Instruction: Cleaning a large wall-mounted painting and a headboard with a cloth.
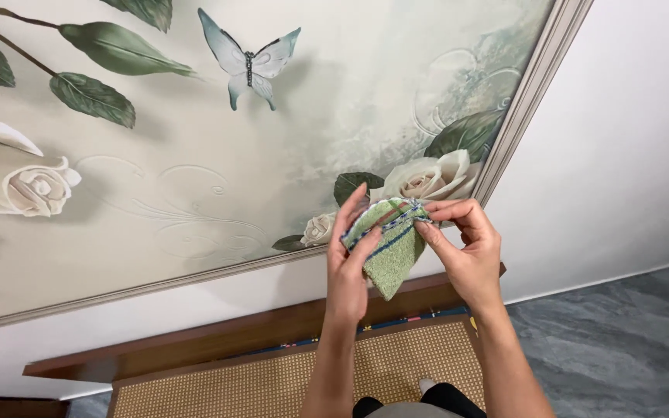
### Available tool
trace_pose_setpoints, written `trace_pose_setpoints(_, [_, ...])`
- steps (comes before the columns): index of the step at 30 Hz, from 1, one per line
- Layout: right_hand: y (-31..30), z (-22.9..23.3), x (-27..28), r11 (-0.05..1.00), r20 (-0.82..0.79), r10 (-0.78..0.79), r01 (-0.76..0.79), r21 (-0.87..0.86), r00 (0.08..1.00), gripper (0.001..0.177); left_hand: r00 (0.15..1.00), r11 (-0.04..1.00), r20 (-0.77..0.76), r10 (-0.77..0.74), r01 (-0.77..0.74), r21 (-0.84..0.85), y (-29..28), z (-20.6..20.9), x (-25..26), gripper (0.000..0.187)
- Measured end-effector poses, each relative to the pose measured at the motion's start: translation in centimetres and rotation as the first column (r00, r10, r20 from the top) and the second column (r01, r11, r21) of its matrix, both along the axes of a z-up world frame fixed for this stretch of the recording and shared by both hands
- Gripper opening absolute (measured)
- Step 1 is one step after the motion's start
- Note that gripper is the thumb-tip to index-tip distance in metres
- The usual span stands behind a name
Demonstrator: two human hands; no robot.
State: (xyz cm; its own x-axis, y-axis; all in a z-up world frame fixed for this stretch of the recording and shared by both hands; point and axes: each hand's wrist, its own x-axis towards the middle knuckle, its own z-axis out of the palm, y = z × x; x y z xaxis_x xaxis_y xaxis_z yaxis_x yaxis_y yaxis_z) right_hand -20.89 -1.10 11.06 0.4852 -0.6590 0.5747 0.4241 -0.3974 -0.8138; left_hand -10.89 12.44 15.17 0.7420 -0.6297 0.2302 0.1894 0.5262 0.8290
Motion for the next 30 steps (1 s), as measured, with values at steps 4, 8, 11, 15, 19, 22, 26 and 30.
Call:
trace_pose_setpoints(4, [-0.8,0.4,-1.2,1.000,-0.035,0.002,-0.003,-0.027,0.999,0.020,0.936,0.986,0.341,0.091,-0.132,0.099,-0.5,-0.5,-0.1,0.040])
trace_pose_setpoints(8, [-1.4,0.7,-2.3,0.989,-0.096,-0.077,0.063,-0.135,0.992,0.021,0.770,0.950,0.630,0.100,-0.262,0.169,-1.8,-1.0,-0.8,0.020])
trace_pose_setpoints(11, [-1.9,0.9,-3.0,0.976,-0.118,-0.134,0.110,-0.187,0.984,0.020,0.737,0.942,0.655,0.168,-0.316,0.113,-2.9,-1.2,-1.6,0.016])
trace_pose_setpoints(15, [-2.2,1.8,-4.0,0.994,-0.053,-0.070,0.066,-0.083,0.996,0.015,0.845,0.933,0.456,0.279,-0.351,0.079,-4.2,-1.9,-1.4,0.013])
trace_pose_setpoints(19, [-3.0,1.4,-5.2,0.981,-0.014,-0.069,0.066,-0.180,0.997,0.019,0.861,0.908,0.457,0.224,-0.354,0.222,-3.8,-0.7,-1.9,0.015])
trace_pose_setpoints(22, [-3.3,0.9,-5.4,0.996,-0.025,0.037,-0.039,-0.083,0.999,0.019,0.729,0.909,0.657,0.192,-0.384,0.161,-3.7,0.2,-2.6,0.015])
trace_pose_setpoints(26, [-3.2,1.4,-5.0,0.990,-0.039,-0.007,0.002,-0.140,0.999,0.019,0.836,0.960,0.543,-0.078,-0.084,0.268,-3.8,0.4,-3.2,0.018])
trace_pose_setpoints(30, [-3.0,2.9,-4.8,0.997,-0.013,0.076,-0.076,0.021,0.997,0.017,0.828,0.967,0.539,-0.154,0.014,0.255,-3.6,0.8,-3.1,0.018])
